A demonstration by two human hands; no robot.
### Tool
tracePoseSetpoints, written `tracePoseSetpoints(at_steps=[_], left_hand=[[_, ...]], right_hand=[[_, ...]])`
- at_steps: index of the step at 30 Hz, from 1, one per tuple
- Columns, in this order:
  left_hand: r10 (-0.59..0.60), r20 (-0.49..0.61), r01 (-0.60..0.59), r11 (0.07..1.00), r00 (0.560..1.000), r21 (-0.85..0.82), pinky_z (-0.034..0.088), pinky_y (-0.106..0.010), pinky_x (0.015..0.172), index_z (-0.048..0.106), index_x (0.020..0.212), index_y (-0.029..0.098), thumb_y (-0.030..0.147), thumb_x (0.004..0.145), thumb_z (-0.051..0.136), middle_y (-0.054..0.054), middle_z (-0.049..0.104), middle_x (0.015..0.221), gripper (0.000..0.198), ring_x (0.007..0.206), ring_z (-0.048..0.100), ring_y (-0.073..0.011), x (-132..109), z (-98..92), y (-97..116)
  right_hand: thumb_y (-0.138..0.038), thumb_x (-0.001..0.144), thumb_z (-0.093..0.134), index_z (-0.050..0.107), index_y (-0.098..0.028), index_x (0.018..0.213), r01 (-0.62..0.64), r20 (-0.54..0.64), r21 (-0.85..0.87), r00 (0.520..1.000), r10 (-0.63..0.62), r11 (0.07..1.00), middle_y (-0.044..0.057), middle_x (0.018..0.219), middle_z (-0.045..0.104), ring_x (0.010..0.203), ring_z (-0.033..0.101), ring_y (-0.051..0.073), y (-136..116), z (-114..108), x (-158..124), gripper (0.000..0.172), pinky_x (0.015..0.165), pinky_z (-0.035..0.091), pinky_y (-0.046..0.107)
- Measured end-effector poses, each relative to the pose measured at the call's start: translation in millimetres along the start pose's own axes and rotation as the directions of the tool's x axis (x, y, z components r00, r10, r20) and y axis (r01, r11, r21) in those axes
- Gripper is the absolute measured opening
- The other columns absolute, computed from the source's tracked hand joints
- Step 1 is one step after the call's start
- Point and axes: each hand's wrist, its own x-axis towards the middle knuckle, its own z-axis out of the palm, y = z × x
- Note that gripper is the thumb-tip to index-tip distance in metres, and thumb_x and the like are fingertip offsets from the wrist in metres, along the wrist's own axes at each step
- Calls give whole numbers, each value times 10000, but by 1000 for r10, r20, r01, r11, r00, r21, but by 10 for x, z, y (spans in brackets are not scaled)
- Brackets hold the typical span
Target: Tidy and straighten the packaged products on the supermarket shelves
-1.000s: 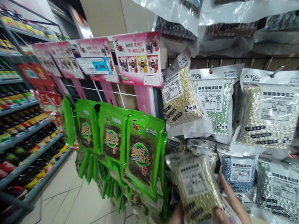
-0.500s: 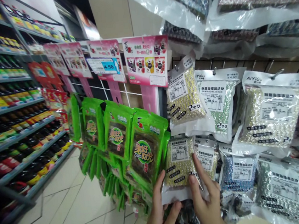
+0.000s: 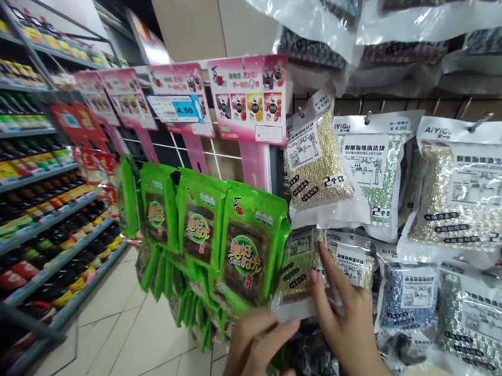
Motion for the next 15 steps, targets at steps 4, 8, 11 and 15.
tracePoseSetpoints(at_steps=[4,8,11,15], left_hand=[[-153,365,149,988,918,40,413,-387,1107,449,1434,101,230,885,528,-168,515,1421,570,1321,471,-271,414,6,78],[-256,467,240,966,846,94,307,-373,1183,332,1516,83,292,932,491,-146,378,1553,641,1437,350,-267,405,64,77],[-272,522,271,959,808,80,279,-370,1193,273,1545,127,298,921,509,-118,301,1593,689,1464,303,-267,264,87,31],[-290,547,252,957,785,146,254,-392,1200,171,1572,163,329,915,533,-108,204,1626,768,1489,237,-281,90,152,-7]], right_hand=[[-338,991,518,462,-269,1465,16,36,12,999,-17,1000,54,1343,590,975,710,243,-11,22,-5,482,724,626,283],[-293,974,518,391,-242,1508,35,18,52,999,-36,998,63,1371,574,1060,680,251,79,139,-210,551,797,617,284],[-311,935,548,295,-229,1549,59,57,52,996,-62,997,92,1361,582,1066,676,277,225,240,-380,669,839,604,329],[-346,892,573,200,-182,1574,26,211,86,977,-43,996,162,1278,634,747,730,262,423,277,-492,794,663,613,324]])
